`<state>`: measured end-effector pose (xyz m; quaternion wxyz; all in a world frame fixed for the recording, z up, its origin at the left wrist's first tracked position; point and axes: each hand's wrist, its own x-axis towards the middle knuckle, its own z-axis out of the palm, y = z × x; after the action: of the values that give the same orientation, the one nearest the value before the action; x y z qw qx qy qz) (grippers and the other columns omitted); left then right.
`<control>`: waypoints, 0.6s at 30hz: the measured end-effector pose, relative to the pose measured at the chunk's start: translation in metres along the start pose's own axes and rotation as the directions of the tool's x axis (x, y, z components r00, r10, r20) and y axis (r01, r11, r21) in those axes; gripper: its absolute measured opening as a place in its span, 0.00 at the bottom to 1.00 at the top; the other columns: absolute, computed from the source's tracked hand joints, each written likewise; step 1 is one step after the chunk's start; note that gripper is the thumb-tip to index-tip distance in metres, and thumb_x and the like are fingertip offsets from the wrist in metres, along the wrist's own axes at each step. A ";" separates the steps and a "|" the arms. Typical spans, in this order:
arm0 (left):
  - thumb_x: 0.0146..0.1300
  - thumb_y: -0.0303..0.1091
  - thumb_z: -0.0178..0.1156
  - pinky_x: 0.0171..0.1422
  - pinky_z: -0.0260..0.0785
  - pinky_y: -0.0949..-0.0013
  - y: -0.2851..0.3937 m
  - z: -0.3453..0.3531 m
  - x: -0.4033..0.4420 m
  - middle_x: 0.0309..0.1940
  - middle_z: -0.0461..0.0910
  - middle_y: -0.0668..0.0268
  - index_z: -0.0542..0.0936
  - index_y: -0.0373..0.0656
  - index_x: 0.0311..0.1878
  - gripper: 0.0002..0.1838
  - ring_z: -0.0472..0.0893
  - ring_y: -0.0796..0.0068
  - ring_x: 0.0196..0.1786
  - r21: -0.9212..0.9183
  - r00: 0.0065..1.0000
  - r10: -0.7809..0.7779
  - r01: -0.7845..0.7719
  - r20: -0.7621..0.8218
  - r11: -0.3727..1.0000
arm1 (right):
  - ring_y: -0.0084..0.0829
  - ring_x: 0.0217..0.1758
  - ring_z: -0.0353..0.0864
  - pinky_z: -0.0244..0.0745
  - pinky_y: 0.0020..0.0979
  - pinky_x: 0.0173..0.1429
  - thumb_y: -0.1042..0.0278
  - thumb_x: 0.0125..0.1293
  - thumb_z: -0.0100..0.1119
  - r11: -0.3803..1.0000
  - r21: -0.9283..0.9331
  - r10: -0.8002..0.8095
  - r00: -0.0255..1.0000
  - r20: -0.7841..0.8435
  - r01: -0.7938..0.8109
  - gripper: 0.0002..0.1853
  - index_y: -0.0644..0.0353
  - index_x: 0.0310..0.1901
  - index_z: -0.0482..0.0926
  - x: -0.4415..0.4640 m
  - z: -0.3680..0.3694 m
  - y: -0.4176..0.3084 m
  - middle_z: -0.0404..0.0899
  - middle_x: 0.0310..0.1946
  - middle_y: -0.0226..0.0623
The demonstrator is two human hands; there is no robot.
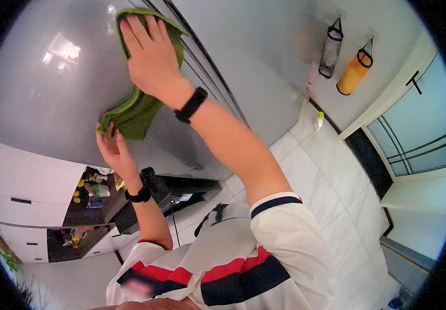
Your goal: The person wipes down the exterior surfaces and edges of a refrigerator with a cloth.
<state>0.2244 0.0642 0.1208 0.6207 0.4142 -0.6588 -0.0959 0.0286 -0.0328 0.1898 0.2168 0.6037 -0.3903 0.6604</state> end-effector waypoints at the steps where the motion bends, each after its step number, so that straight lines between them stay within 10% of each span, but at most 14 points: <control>1: 0.69 0.24 0.52 0.68 0.62 0.58 -0.002 -0.001 0.000 0.67 0.64 0.55 0.57 0.36 0.72 0.29 0.68 0.60 0.68 0.008 1.000 0.008 -0.008 0.011 1.000 | 0.56 0.68 0.60 0.56 0.55 0.72 0.76 0.53 0.53 1.000 0.014 0.019 1.000 0.008 -0.019 0.32 0.67 0.64 0.66 -0.009 -0.003 -0.002 0.62 0.66 0.48; 18: 0.65 0.20 0.51 0.70 0.59 0.59 -0.006 -0.027 -0.007 0.66 0.65 0.51 0.57 0.37 0.72 0.31 0.67 0.61 0.68 0.087 0.998 -0.021 0.025 -0.052 0.996 | 0.50 0.71 0.59 0.49 0.56 0.74 0.71 0.57 0.49 0.987 0.161 0.003 0.995 0.104 -0.020 0.30 0.64 0.65 0.66 -0.018 0.024 -0.066 0.64 0.67 0.46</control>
<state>0.2503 0.0750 0.1172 0.6175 0.4508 -0.6414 -0.0636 0.0965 -0.0086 0.1887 0.1428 0.6502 -0.3497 0.6592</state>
